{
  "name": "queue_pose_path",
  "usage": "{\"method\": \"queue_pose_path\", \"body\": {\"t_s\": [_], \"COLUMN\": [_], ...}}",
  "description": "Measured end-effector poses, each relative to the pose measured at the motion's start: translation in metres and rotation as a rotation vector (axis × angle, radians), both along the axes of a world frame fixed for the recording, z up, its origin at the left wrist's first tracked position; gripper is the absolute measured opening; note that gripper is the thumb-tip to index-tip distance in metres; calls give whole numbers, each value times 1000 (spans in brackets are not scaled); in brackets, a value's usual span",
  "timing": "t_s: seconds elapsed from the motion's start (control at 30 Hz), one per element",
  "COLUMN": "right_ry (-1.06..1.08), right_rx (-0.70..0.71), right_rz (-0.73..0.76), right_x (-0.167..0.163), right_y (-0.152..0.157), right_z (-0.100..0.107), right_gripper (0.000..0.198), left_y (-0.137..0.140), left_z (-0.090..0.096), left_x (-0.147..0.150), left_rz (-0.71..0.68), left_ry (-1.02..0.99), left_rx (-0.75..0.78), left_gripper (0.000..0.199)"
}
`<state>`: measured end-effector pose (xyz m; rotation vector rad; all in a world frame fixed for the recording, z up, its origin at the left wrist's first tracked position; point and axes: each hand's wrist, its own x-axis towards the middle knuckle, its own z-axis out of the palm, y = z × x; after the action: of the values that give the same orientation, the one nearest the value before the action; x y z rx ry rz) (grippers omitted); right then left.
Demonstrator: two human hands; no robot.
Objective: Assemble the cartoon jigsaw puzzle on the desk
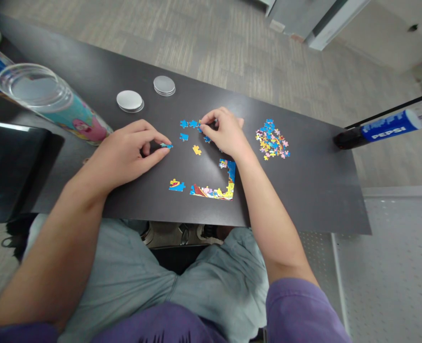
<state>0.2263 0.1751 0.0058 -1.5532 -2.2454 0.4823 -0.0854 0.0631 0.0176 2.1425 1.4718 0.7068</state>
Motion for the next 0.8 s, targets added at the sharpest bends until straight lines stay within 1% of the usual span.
{"method": "queue_pose_path", "body": {"t_s": [0.1, 0.17, 0.27, 0.47, 0.57, 0.7, 0.8], "right_ry": [44, 55, 74, 215, 271, 375, 432], "right_rx": [49, 56, 12, -113, -134, -176, -260], "right_rz": [11, 20, 51, 140, 178, 218, 273], "right_x": [7, 11, 13, 5, 0, -9, -19], "right_y": [4, 8, 9, 6, 5, -5, -22], "right_z": [-6, -8, -7, -4, -3, 7, 22], "right_gripper": [21, 21, 20, 31, 34, 43, 55], "left_y": [0, 0, 0, -2, -2, -1, -2], "left_z": [2, 3, 3, 3, 4, 8, 13], "left_x": [0, 0, 1, 3, 3, 4, 4], "left_rz": [1, 2, 2, 12, 9, 3, 18], "left_ry": [-17, -34, -51, -22, -26, -78, -134], "left_rx": [-6, -10, -8, 1, -13, -15, -32], "left_gripper": [25, 24, 23, 24, 23, 26, 29]}}
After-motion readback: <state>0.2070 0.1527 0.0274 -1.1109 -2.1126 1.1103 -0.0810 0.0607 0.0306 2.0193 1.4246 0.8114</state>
